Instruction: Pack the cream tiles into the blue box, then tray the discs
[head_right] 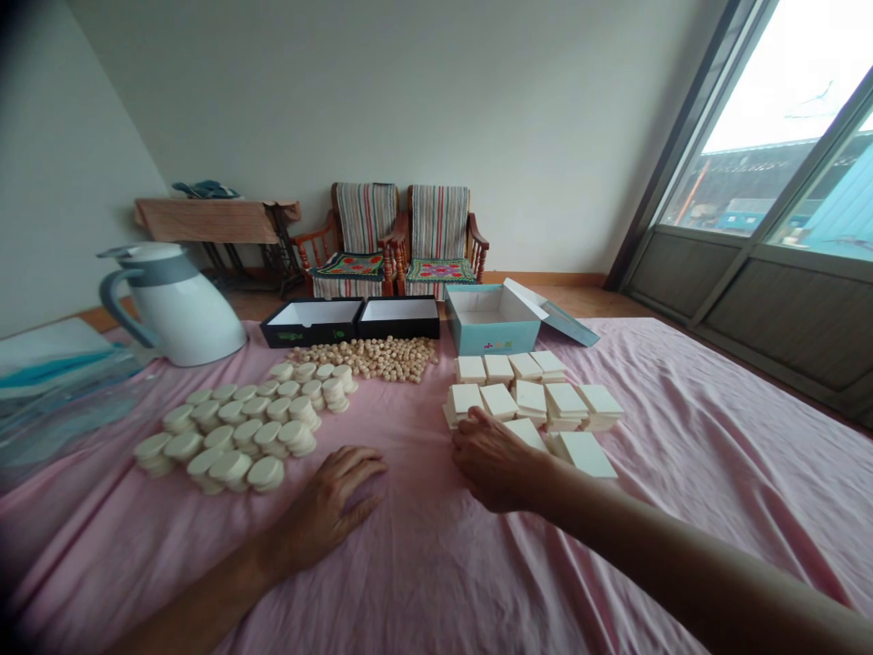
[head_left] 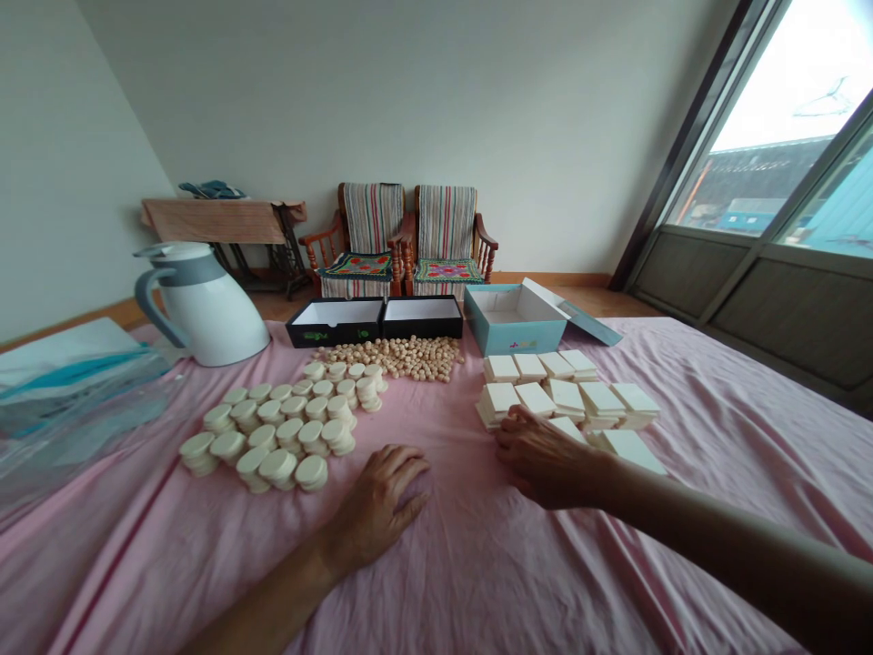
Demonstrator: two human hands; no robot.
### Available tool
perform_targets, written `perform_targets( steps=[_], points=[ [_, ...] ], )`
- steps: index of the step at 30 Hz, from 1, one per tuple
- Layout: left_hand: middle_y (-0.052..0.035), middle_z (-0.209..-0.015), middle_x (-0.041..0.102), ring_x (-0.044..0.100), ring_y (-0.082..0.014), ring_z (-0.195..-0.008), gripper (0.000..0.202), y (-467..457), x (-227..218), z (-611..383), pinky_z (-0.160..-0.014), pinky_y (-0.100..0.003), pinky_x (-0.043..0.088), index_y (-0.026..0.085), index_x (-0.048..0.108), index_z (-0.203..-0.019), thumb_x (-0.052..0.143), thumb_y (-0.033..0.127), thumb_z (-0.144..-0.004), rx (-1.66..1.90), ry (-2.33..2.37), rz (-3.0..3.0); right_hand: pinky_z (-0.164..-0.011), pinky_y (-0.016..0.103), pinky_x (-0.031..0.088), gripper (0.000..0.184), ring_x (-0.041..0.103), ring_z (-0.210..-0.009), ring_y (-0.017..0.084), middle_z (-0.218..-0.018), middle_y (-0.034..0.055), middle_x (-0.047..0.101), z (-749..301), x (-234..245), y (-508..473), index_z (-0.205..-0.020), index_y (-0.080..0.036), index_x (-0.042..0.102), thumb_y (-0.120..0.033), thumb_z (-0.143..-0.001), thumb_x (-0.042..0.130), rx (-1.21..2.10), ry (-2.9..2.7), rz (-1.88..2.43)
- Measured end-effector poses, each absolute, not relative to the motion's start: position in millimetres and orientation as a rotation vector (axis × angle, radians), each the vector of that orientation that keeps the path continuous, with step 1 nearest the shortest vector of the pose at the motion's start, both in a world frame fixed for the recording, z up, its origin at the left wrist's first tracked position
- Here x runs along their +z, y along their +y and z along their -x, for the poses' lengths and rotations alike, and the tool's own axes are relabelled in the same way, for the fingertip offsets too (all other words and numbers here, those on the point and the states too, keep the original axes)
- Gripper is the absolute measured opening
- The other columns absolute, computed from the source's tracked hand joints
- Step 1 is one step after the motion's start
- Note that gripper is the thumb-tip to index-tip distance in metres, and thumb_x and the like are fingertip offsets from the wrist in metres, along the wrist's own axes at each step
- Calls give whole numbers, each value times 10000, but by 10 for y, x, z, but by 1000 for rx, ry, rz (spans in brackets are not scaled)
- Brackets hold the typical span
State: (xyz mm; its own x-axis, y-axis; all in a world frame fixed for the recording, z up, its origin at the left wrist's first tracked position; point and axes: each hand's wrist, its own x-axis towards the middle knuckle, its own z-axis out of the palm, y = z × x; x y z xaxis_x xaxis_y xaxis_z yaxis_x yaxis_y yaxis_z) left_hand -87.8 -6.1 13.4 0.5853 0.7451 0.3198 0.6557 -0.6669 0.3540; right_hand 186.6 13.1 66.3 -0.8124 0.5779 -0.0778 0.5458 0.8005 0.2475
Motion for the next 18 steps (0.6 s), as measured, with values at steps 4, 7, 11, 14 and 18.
perform_targets(
  steps=[4,7,11,14,18],
  points=[
    [-46,-1122,604,529,-206,-1052,266,-69,155,875,-935,-376,445,229,590,-1113,573,244,-848,655,1180,-2603,-888,402,309,177,521,-838,232,-810,99,618,-1787,743,147,-802,-133,642,-273,-807,533,282,2863,-907],
    [-38,-1132,596,523,-202,-1063,268,-65,153,870,-944,-371,439,231,589,-1111,575,229,-844,637,1188,-2584,-874,378,331,240,539,-852,223,-841,84,631,-1662,821,246,-838,-153,638,-355,-856,510,242,2919,-964],
    [-41,-1149,584,509,-206,-1079,272,-58,139,869,-957,-378,427,225,580,-1118,573,223,-846,631,1193,-2567,-918,382,326,343,555,-957,242,-937,117,656,-1516,765,478,-935,-131,646,-433,-881,491,290,2903,-1036],
    [-45,-1155,581,507,-206,-1081,279,-60,135,875,-952,-382,427,227,569,-1134,564,224,-855,618,1179,-2560,-971,417,297,425,571,-963,260,-922,137,673,-1504,648,592,-948,-110,659,-492,-872,488,341,2833,-1065],
    [-54,-1151,584,513,-216,-1080,284,-63,134,885,-956,-403,425,236,571,-1141,559,231,-857,621,1171,-2564,-992,440,273,437,596,-908,254,-855,136,684,-1568,619,610,-876,-107,675,-492,-882,470,361,2804,-1050]
  ],
)
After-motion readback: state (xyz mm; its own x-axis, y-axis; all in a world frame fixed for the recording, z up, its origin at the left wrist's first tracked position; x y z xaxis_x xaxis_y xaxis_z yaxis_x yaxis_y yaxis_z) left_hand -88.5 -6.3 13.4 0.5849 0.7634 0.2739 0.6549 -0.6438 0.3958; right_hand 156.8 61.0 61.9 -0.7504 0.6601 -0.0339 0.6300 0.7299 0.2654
